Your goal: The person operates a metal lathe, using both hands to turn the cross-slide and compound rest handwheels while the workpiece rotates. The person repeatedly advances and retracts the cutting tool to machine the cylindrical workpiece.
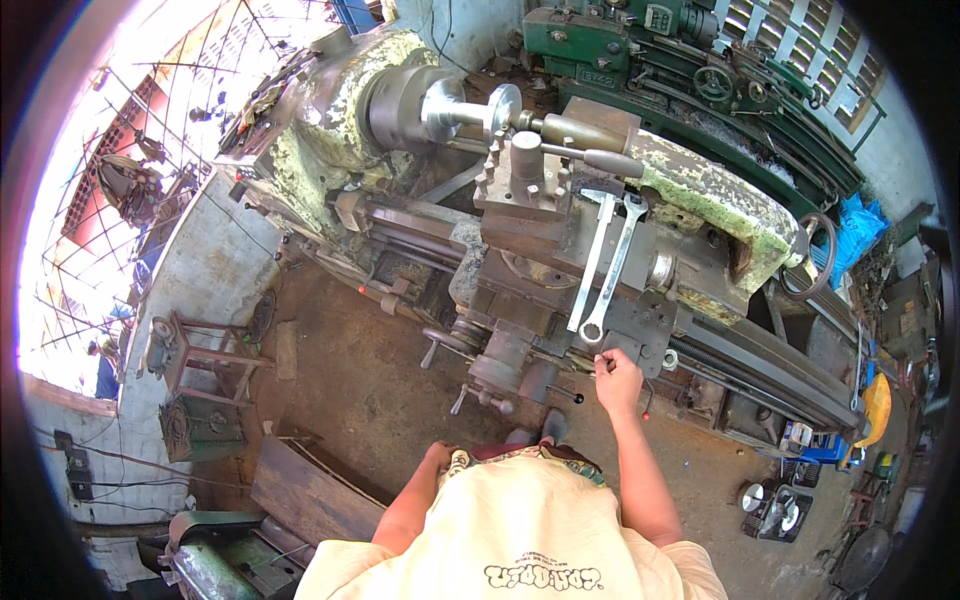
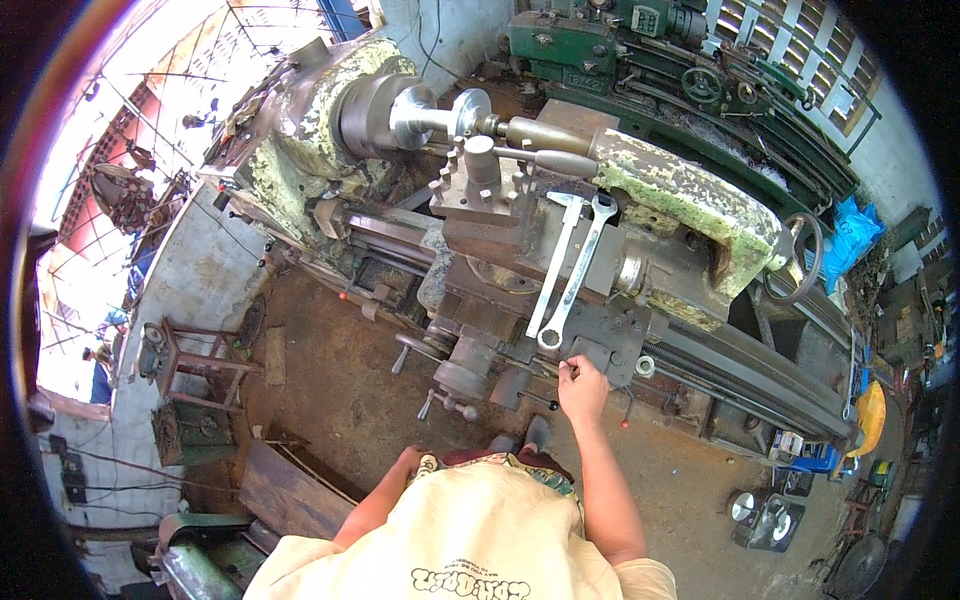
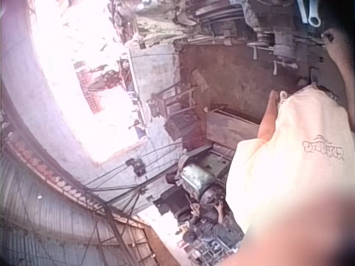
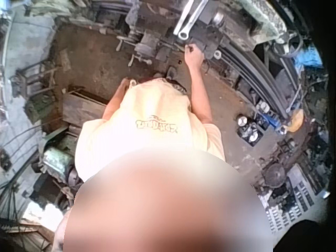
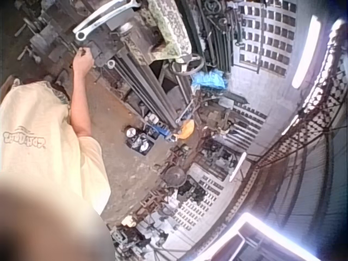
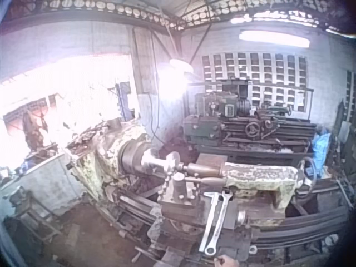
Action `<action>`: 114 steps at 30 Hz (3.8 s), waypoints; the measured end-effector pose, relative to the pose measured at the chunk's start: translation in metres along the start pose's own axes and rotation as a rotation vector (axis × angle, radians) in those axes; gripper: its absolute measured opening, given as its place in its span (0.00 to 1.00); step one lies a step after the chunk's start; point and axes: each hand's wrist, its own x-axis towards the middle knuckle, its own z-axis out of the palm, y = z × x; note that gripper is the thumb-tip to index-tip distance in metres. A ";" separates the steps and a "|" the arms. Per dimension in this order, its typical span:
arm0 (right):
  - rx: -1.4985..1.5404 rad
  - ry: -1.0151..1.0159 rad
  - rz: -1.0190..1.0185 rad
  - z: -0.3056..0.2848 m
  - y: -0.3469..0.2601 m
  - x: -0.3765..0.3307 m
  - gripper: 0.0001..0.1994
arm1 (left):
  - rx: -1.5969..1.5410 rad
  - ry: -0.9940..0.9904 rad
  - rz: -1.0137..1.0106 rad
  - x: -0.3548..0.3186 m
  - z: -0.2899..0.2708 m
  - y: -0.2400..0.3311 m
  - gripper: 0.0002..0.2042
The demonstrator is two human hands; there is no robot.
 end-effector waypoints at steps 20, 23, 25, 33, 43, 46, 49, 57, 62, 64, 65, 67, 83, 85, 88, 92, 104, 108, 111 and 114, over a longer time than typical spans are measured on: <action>0.026 0.034 -0.022 0.002 0.000 -0.001 0.07 | -0.140 0.169 0.001 -0.002 0.006 0.009 0.21; 0.031 0.042 -0.035 0.001 0.000 -0.001 0.07 | 0.035 0.179 0.195 -0.006 0.002 0.008 0.22; 0.040 0.033 -0.006 0.000 -0.002 -0.001 0.07 | 0.165 0.172 0.311 -0.006 -0.001 0.007 0.21; 0.023 0.016 0.016 -0.002 -0.005 -0.001 0.07 | 0.455 0.056 0.262 0.003 -0.002 0.004 0.19; 0.030 0.024 -0.005 0.001 -0.001 0.000 0.08 | 0.044 0.042 0.121 -0.010 0.000 0.015 0.21; 0.040 0.015 -0.002 -0.001 -0.001 0.000 0.08 | 0.059 0.053 0.115 -0.018 0.000 0.023 0.21; 0.039 0.012 -0.004 -0.001 -0.002 -0.001 0.07 | -0.051 0.050 -0.022 -0.022 0.002 0.026 0.21; 0.051 -0.003 0.004 -0.002 -0.001 0.000 0.07 | -0.771 0.212 -0.309 -0.027 -0.006 0.021 0.15; 0.050 -0.011 0.005 -0.003 -0.002 0.000 0.07 | -0.845 0.324 -0.342 -0.042 -0.035 0.014 0.11; 0.039 -0.038 0.040 -0.004 -0.002 0.000 0.07 | -0.814 0.353 -0.378 -0.045 -0.043 0.011 0.09; 0.037 -0.034 0.029 -0.004 -0.002 0.000 0.07 | -0.813 0.354 -0.357 -0.045 -0.045 0.011 0.09; 0.026 -0.039 0.045 -0.004 -0.002 0.000 0.07 | -0.805 0.341 -0.364 -0.045 -0.046 0.011 0.09; 0.025 -0.031 0.044 -0.009 -0.012 -0.001 0.07 | -0.847 0.250 -0.352 -0.036 -0.034 0.026 0.12; 0.017 -0.041 0.061 -0.009 -0.012 -0.001 0.07 | -0.823 0.245 -0.365 -0.036 -0.035 0.028 0.13; 0.019 -0.030 0.056 -0.008 -0.011 -0.001 0.07 | -0.823 0.225 -0.358 -0.037 -0.034 0.031 0.12; 0.034 -0.016 0.044 -0.006 -0.009 -0.001 0.07 | -0.869 0.195 -0.333 -0.038 -0.026 0.032 0.12; 0.018 0.025 -0.004 -0.001 -0.003 -0.001 0.07 | -0.825 0.154 -0.341 -0.033 -0.024 0.029 0.13; 0.024 0.035 -0.012 0.000 -0.002 -0.002 0.08 | -0.805 0.167 -0.354 -0.033 -0.021 0.030 0.13; 0.034 0.036 -0.012 0.000 -0.002 -0.002 0.08 | -0.758 0.173 -0.337 -0.033 -0.019 0.031 0.14; 0.043 0.032 0.000 0.000 -0.003 -0.002 0.08 | -0.763 0.172 -0.330 -0.032 -0.017 0.030 0.14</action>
